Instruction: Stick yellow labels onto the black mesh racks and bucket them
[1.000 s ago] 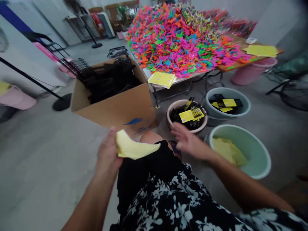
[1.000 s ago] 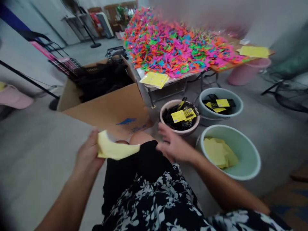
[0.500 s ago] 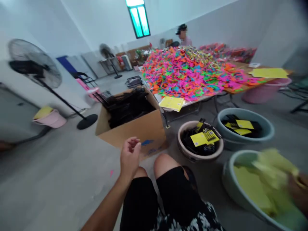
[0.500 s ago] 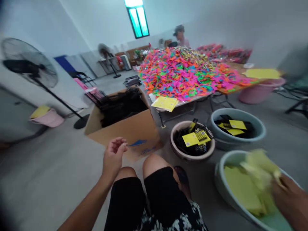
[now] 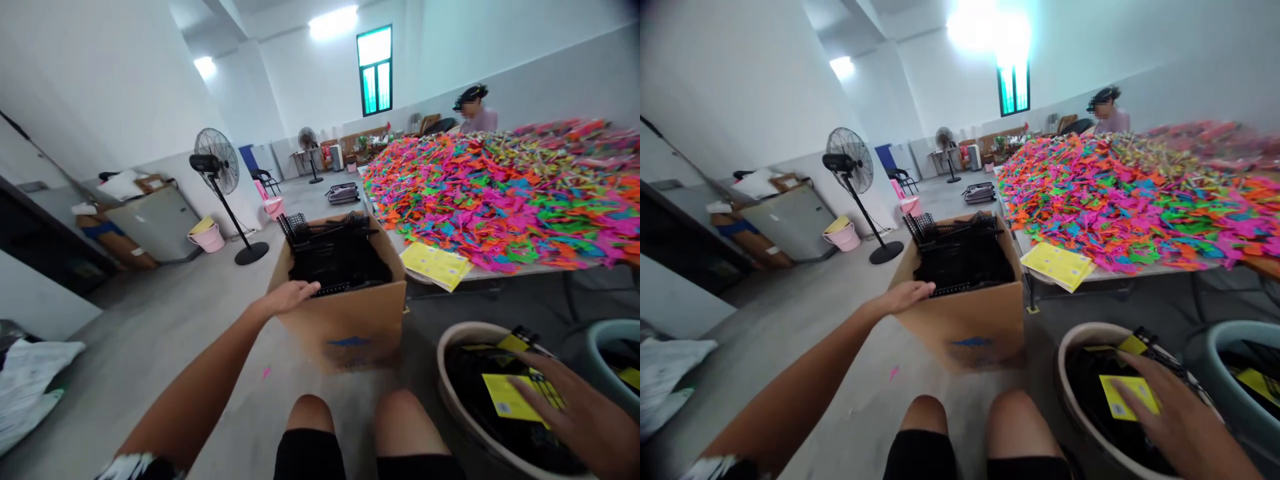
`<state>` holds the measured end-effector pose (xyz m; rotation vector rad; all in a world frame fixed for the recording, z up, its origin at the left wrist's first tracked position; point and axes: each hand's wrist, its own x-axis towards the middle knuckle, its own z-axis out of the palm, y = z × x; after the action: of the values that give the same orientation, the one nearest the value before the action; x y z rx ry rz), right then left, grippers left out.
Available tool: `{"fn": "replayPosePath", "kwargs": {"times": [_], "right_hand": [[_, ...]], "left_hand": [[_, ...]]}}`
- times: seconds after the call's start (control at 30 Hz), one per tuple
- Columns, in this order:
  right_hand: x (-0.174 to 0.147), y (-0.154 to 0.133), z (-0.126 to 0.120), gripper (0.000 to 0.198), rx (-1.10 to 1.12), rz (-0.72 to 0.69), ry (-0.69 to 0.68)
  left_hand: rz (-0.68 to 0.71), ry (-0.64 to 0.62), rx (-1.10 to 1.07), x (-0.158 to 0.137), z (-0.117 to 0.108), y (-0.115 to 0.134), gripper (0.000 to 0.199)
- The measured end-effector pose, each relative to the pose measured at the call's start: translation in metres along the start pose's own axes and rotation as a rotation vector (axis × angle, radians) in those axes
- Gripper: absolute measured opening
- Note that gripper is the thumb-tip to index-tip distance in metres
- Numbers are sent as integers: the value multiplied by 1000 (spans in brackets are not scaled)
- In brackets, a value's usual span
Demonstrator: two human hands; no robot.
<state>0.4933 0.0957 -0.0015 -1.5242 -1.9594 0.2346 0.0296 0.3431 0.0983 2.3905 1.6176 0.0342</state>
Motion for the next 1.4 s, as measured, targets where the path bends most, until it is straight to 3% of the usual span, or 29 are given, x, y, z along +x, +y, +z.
{"fn": "replayPosePath", "kwargs": {"times": [0.13, 0.2, 0.27, 0.33, 0.43, 0.63, 0.77, 0.9, 1.0, 1.1, 1.17, 1.27, 1.4], "right_hand": [[113, -13, 55, 54, -170, -215, 65], [162, -23, 79, 59, -331, -319, 26], [194, -28, 95, 41, -459, -350, -60], [207, -26, 102, 19, -505, -349, -157], [197, -18, 99, 16, -451, -364, -215], [142, -19, 69, 12, -328, -330, -277], [110, -31, 47, 18, -244, -283, -399], [91, -44, 20, 18, -148, -187, -461], [106, -68, 0, 32, -56, -123, -439], [152, -102, 3, 39, -59, -108, -441], [190, -122, 26, 46, -137, -151, -512], [237, -141, 81, 67, -258, -116, -695], [261, -148, 148, 94, -358, 13, -772]], "left_hand": [[26, 61, 151, -27, 27, -3, 60], [6, 133, 222, -38, 37, -11, 47], [-26, 195, 277, -46, 47, -19, 38], [-47, 234, 310, -55, 56, -25, 38], [6, 275, 336, -70, 69, -25, 39], [204, 367, 337, -118, 89, -8, 44], [205, 279, 238, -156, 91, 6, 45], [97, 95, -37, -174, 66, 14, 41], [48, 20, -291, -162, 33, 11, 44], [45, 96, -325, -130, 8, 5, 36], [83, 63, -163, -104, 3, 4, 32], [132, -111, 111, -67, 13, 5, 49], [118, -195, 229, -36, 30, -1, 63]]}}
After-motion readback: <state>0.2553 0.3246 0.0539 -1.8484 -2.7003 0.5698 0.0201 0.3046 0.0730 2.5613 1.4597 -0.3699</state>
